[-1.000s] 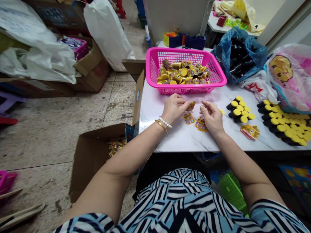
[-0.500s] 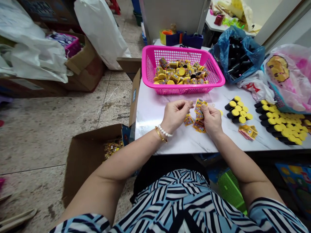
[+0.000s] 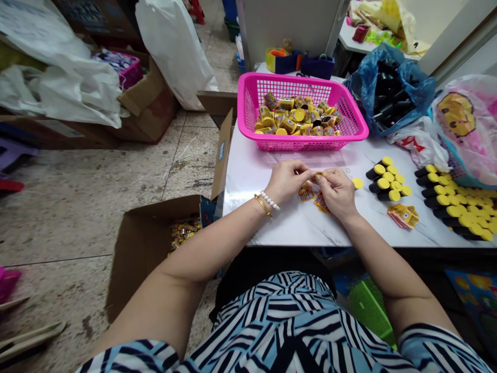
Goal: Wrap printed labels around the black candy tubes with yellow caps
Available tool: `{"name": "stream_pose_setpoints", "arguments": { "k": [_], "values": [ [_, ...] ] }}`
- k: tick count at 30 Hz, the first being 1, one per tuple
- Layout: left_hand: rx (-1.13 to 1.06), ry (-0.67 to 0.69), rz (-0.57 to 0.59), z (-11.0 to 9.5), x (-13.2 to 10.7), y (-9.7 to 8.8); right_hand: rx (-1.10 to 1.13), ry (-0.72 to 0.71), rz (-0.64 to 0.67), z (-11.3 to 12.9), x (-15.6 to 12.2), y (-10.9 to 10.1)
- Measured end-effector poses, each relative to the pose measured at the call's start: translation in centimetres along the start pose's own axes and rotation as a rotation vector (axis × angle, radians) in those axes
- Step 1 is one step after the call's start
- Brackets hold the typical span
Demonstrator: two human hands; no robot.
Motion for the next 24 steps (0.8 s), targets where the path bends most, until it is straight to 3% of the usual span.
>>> {"name": "stream_pose_setpoints", "arguments": {
  "k": [4,9,11,13,16,20,24],
  "values": [
    [-0.109,0.042,-0.119,-1.5,-0.8,-0.9,0.17,0.182,-0.074,-1.4,-0.1,-0.8],
    [-0.157,0.048,-0.099,-2.9,-1.9,-0.6,0.315,0.382,-0.083,-3.3,-0.5,-0.3],
    [-0.129,0.048,-0.094,-2.7,-1.8,-0.7,0.266,0.352,0.003,-3.2,-0.3,0.5],
    [-0.085,0.041,-0.085,-2.0,-1.4,-0.7,0.122,0.217,0.074,-2.2,-0.1,1.0],
    [-0.025,0.0,-0.074,-0.5,-0.6,-0.6,-0.036,0.027,0.079,-0.7,0.1,1.0],
    [0.005,-0.065,0.007,1.0,-0.2,0.4,0.111,0.069,-0.001,-1.3,0.2,0.2],
    [-0.033,-0.058,0.162,0.7,-0.7,2.1,0.29,0.17,-0.065,-2.1,0.3,-0.2]
  ]
}}
Point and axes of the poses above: each hand's wrist, its own x-axis towards the middle knuckle, its own y-axis out of the palm, z = x × y, the point moved 9 cm from there along x, towards the middle knuckle, and after that the axes turned 2 degrees about -z, right-handed, at the moved point
